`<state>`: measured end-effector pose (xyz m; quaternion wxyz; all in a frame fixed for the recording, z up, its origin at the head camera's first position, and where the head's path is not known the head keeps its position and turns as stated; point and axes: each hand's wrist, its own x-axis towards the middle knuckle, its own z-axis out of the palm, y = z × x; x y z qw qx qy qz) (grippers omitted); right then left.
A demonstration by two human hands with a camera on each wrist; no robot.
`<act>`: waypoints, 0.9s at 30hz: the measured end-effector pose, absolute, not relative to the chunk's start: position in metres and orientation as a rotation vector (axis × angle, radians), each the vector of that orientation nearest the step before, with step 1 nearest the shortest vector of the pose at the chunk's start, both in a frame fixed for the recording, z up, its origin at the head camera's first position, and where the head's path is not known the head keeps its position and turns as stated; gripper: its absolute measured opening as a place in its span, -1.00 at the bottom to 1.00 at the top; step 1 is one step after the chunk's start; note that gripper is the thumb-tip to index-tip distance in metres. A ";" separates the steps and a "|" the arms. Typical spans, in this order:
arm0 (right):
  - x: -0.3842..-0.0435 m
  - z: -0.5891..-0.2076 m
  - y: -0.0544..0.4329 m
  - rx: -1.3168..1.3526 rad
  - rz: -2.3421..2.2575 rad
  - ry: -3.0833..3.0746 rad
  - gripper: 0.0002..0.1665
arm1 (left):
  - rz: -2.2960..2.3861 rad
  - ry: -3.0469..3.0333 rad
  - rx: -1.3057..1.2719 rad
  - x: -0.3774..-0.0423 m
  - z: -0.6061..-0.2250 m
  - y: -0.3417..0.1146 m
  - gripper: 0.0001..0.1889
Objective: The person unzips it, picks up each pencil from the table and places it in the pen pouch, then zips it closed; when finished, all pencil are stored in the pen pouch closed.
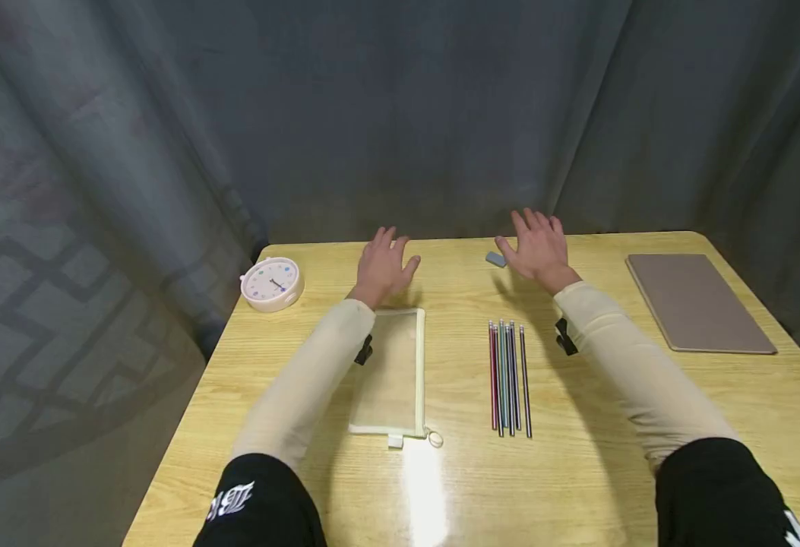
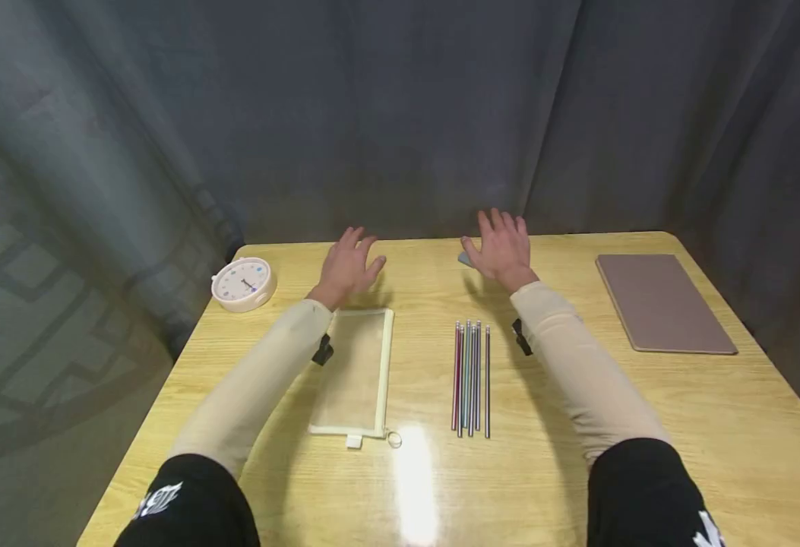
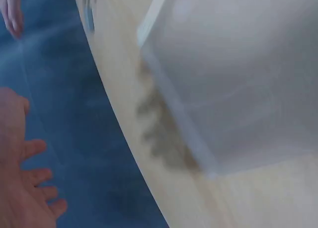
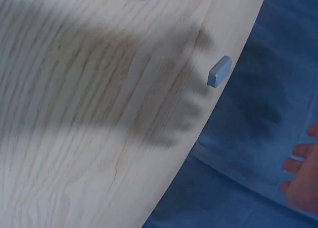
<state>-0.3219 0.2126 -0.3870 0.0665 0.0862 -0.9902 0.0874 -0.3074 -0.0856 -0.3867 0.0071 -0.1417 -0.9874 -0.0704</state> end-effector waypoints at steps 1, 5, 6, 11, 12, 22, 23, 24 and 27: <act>-0.321 -0.387 0.212 0.265 0.279 -2.980 -0.10 | -0.241 -3.089 -0.477 -0.299 -0.388 -0.086 -0.34; -0.312 -0.385 0.204 0.322 0.443 -2.945 -0.13 | -0.302 -3.083 -0.637 -0.256 -0.397 -0.093 -0.37; -0.308 -0.385 0.201 0.345 0.498 -2.937 -0.14 | -0.318 -3.085 -0.678 -0.244 -0.400 -0.096 -0.37; -0.285 -0.385 0.182 0.485 0.734 -2.900 -0.18 | -0.372 -3.066 -0.842 -0.184 -0.410 -0.114 -0.39; -0.280 -0.385 0.178 0.518 0.766 -2.890 -0.19 | -0.366 -3.065 -0.865 -0.173 -0.412 -0.117 -0.39; -0.216 -0.398 0.151 0.802 0.966 -2.896 -0.31 | -0.262 -3.044 -1.101 -0.099 -0.431 -0.126 -0.10; -0.210 -0.399 0.150 0.816 0.986 -2.898 -0.31 | -0.261 -3.040 -1.104 -0.098 -0.432 -0.125 -0.08; -0.204 -0.401 0.149 0.827 1.002 -2.897 -0.31 | -0.267 -3.040 -1.104 -0.097 -0.433 -0.124 -0.06; -0.190 -0.404 0.145 0.865 1.048 -2.880 -0.33 | -0.261 -3.033 -1.110 -0.095 -0.435 -0.123 -0.03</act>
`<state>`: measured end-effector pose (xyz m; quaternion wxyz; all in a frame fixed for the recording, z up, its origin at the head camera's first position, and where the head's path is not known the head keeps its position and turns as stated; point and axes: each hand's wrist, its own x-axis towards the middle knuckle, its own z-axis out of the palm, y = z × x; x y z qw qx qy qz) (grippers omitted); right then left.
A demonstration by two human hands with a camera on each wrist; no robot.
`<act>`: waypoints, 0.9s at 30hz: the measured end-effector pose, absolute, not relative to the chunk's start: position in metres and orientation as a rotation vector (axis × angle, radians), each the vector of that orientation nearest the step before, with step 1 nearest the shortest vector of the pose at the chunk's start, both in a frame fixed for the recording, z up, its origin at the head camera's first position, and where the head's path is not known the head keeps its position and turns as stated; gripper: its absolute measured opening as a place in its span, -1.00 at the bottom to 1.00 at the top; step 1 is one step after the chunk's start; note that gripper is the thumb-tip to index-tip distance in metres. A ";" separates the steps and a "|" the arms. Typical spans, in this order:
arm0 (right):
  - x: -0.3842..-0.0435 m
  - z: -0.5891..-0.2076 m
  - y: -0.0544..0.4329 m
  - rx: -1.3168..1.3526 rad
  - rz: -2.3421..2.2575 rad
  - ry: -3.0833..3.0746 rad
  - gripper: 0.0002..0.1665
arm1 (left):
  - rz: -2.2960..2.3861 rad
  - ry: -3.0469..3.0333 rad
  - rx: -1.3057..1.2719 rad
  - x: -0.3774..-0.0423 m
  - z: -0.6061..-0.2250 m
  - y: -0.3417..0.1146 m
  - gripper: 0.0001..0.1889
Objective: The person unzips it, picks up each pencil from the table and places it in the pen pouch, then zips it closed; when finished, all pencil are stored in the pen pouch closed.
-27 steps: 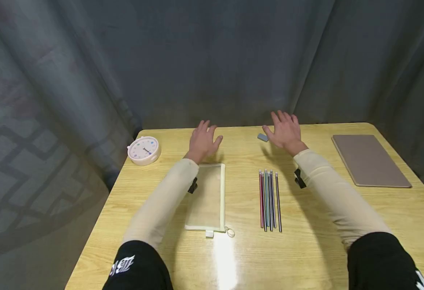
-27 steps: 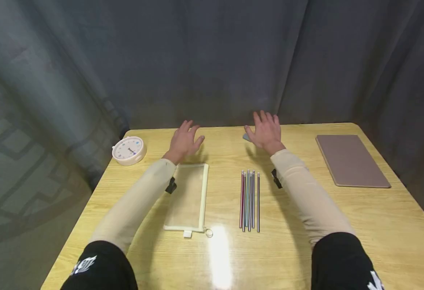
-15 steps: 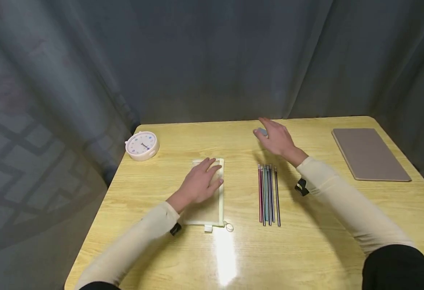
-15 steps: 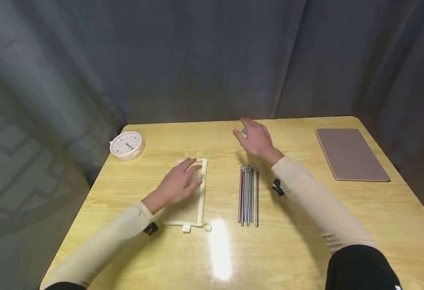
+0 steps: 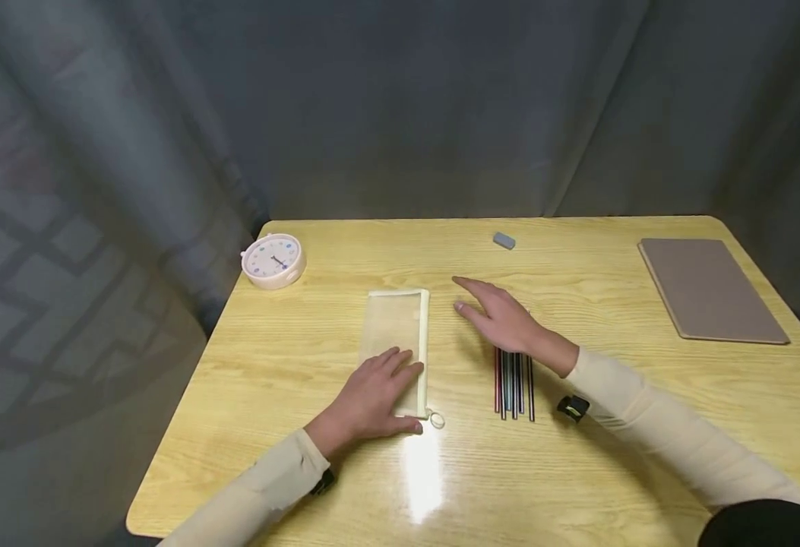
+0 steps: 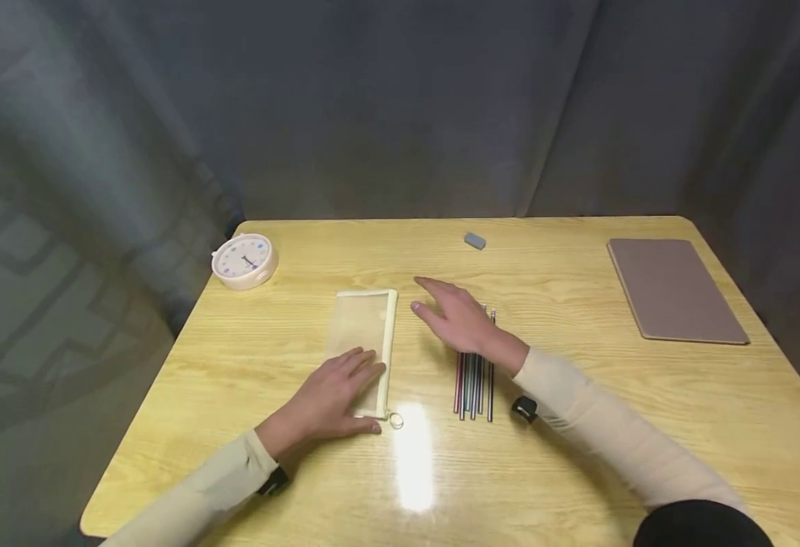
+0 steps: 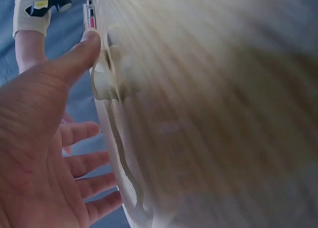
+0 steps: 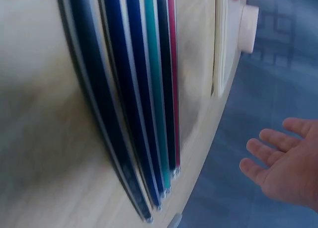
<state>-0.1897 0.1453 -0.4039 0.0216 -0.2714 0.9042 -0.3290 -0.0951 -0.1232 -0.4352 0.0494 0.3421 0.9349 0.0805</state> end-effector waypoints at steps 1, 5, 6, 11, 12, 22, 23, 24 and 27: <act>-0.186 -0.404 0.144 -0.848 -1.032 2.793 -0.33 | 0.244 2.851 1.051 -0.095 -0.435 -0.123 -0.03; -0.177 -0.406 0.138 -0.886 -1.039 2.753 -0.34 | 0.236 2.852 1.063 -0.096 -0.436 -0.122 -0.08; -0.175 -0.407 0.137 -0.890 -1.037 2.741 -0.34 | 0.233 2.848 1.059 -0.096 -0.436 -0.121 -0.10; -0.166 -0.411 0.131 -0.911 -1.023 2.702 -0.35 | 0.208 2.827 1.013 -0.094 -0.435 -0.120 -0.15; -0.165 -0.412 0.130 -0.915 -1.019 2.697 -0.35 | 0.204 2.824 1.007 -0.094 -0.434 -0.120 -0.15; -0.145 -0.420 0.123 -0.972 -0.989 2.607 -0.34 | 0.286 2.821 1.125 -0.093 -0.430 -0.121 -0.38; -0.144 -0.421 0.123 -0.979 -0.987 2.594 -0.35 | 0.310 2.819 1.142 -0.093 -0.429 -0.121 -0.43; -0.142 -0.421 0.123 -0.988 -0.982 2.584 -0.35 | 0.337 2.817 1.149 -0.093 -0.427 -0.120 -0.46; -0.138 -0.422 0.122 -1.046 -0.973 2.557 -0.37 | 0.409 2.840 1.180 -0.093 -0.423 -0.119 -0.57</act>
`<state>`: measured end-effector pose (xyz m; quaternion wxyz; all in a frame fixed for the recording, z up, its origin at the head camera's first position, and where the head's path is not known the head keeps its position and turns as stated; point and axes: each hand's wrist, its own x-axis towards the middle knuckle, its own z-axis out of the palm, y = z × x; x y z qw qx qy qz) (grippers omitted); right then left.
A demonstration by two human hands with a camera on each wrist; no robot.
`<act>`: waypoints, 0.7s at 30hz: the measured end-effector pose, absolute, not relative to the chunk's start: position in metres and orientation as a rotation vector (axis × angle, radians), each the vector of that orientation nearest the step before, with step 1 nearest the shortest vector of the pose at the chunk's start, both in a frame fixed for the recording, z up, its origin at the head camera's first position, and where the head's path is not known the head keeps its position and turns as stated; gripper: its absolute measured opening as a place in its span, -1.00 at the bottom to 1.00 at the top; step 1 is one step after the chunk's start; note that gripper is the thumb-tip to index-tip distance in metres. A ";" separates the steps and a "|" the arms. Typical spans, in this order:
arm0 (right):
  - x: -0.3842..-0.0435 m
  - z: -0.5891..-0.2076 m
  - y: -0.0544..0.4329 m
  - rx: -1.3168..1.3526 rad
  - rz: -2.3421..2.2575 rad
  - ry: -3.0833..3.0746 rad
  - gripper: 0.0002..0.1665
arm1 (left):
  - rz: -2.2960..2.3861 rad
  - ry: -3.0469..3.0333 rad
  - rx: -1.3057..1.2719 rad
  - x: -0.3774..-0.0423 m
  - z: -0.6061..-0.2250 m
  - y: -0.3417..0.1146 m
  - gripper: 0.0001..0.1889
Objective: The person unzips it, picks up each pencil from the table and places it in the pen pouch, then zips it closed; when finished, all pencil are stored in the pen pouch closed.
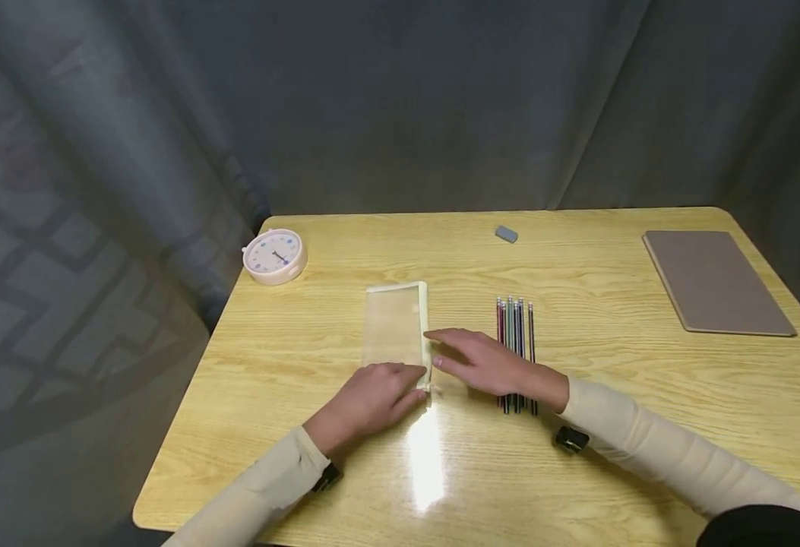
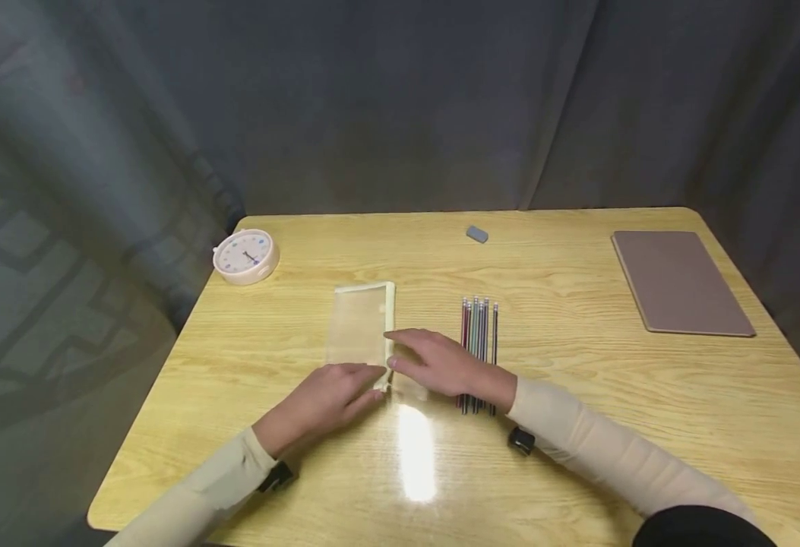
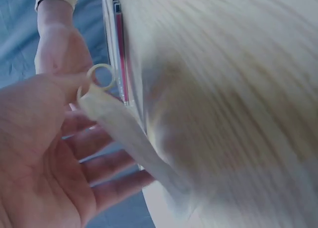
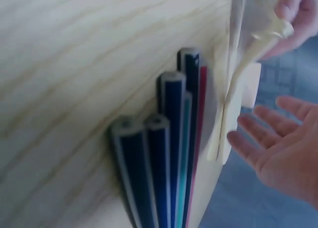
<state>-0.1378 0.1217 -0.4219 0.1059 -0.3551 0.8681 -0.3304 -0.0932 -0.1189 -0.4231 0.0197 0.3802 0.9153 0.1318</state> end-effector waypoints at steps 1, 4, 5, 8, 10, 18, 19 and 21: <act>-0.137 -0.422 0.121 -1.076 -0.973 2.554 -0.37 | 0.433 2.860 1.193 -0.094 -0.422 -0.118 -0.60; -0.136 -0.422 0.119 -1.199 -0.995 2.569 -0.41 | 0.484 2.945 1.231 -0.094 -0.419 -0.117 -0.66; -0.136 -0.422 0.118 -1.246 -1.016 2.576 -0.44 | 0.490 2.977 1.239 -0.095 -0.418 -0.117 -0.67; -0.139 -0.423 0.116 -1.376 -1.103 2.598 -0.60 | 0.503 3.036 1.249 -0.095 -0.417 -0.115 -0.69; -0.142 -0.425 0.115 -1.435 -1.166 2.604 -0.71 | 0.510 3.055 1.249 -0.095 -0.416 -0.115 -0.69; -0.150 -0.425 0.115 -1.456 -1.348 2.563 -0.84 | 0.521 3.111 1.228 -0.094 -0.415 -0.115 -0.72; -0.150 -0.425 0.116 -1.453 -1.349 2.560 -0.85 | 0.521 3.112 1.232 -0.094 -0.415 -0.115 -0.72; -0.152 -0.425 0.116 -1.451 -1.332 2.560 -0.85 | 0.527 3.110 1.245 -0.094 -0.415 -0.115 -0.73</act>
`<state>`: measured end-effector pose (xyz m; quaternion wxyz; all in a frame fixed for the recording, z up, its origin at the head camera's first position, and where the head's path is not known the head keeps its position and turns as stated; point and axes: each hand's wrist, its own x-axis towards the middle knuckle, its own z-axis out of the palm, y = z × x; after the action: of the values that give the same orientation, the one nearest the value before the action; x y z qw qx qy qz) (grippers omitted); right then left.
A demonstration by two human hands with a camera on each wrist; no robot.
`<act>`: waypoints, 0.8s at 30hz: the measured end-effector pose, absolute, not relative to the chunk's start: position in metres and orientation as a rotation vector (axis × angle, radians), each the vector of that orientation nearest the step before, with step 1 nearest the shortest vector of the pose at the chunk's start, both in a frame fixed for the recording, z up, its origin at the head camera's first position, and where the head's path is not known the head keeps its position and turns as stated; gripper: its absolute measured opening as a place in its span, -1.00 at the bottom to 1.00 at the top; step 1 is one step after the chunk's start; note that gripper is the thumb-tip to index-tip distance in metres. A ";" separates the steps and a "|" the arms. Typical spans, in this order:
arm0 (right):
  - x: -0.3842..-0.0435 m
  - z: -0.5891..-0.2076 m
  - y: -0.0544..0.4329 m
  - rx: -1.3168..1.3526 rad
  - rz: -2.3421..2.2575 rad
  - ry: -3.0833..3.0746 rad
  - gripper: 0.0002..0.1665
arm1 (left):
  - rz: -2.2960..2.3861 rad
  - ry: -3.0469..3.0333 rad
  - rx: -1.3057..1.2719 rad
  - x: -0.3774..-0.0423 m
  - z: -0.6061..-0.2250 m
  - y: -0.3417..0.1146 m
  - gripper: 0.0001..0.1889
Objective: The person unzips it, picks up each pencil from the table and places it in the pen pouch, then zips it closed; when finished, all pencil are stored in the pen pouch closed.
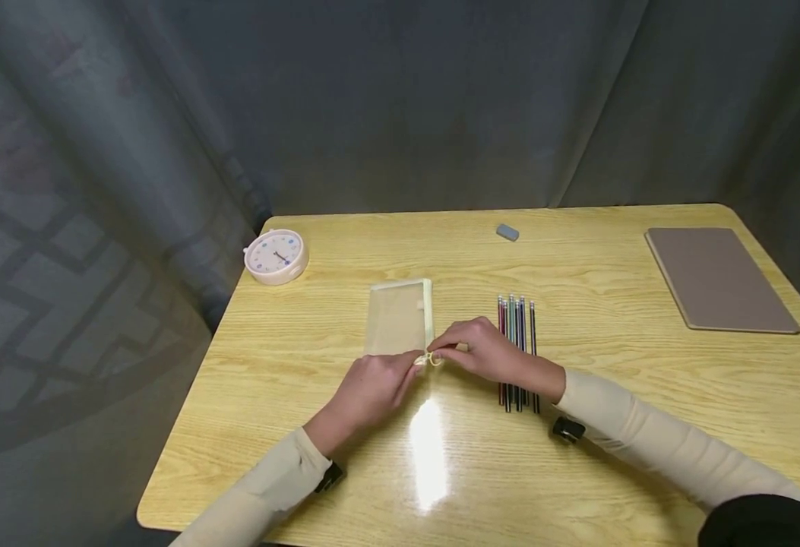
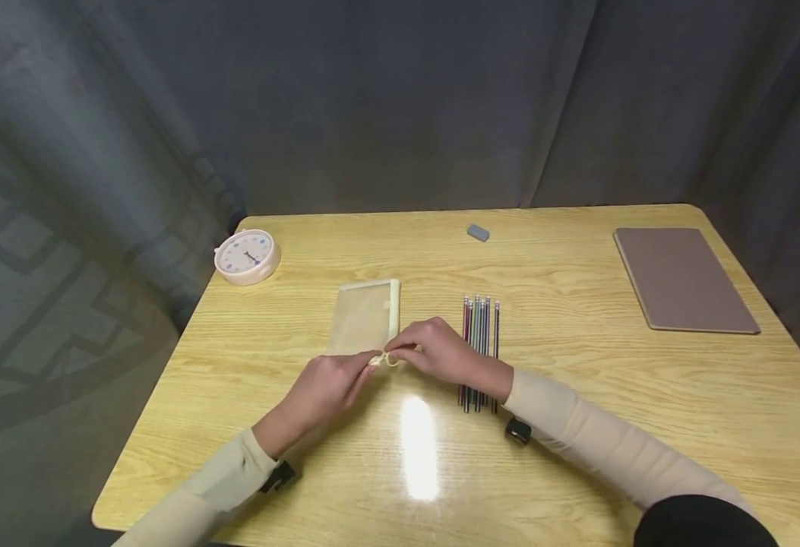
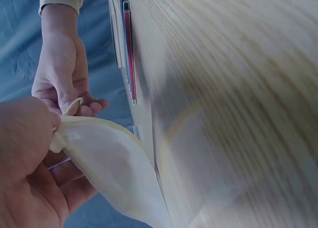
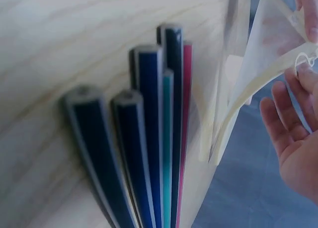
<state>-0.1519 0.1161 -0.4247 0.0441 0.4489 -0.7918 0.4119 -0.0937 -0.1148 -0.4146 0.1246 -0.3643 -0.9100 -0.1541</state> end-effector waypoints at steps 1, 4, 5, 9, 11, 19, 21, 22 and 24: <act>-0.152 -0.425 0.116 1.377 1.256 -2.429 -0.85 | -0.442 -2.647 -1.065 -0.093 -0.415 -0.115 -0.73; -0.154 -0.424 0.116 1.397 1.242 -2.449 -0.85 | -0.413 -2.627 -1.067 -0.092 -0.417 -0.114 -0.75; -0.155 -0.424 0.116 1.405 1.237 -2.451 -0.85 | -0.399 -2.618 -1.068 -0.092 -0.417 -0.114 -0.75; -0.160 -0.423 0.115 1.430 1.206 -2.442 -0.87 | -0.342 -2.567 -1.055 -0.092 -0.418 -0.115 -0.76; -0.163 -0.421 0.113 1.436 1.194 -2.431 -0.88 | -0.326 -2.546 -1.041 -0.092 -0.418 -0.115 -0.77; -0.169 -0.421 0.111 1.402 1.072 -2.451 -0.89 | -0.332 -2.471 -0.977 -0.088 -0.414 -0.118 -0.79; -0.173 -0.422 0.114 1.358 1.023 -2.470 -0.88 | -0.342 -2.434 -0.977 -0.086 -0.410 -0.118 -0.79; -0.175 -0.423 0.116 1.336 1.000 -2.482 -0.89 | -0.342 -2.416 -0.982 -0.086 -0.409 -0.118 -0.81; -0.178 -0.424 0.120 1.300 0.973 -2.503 -0.89 | -0.337 -2.391 -1.000 -0.084 -0.408 -0.117 -0.80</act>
<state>-0.1784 0.1198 -0.4242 0.0789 0.4343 -0.8364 0.3250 -0.0840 -0.1169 -0.4079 0.2610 -0.3692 -0.8832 -0.1243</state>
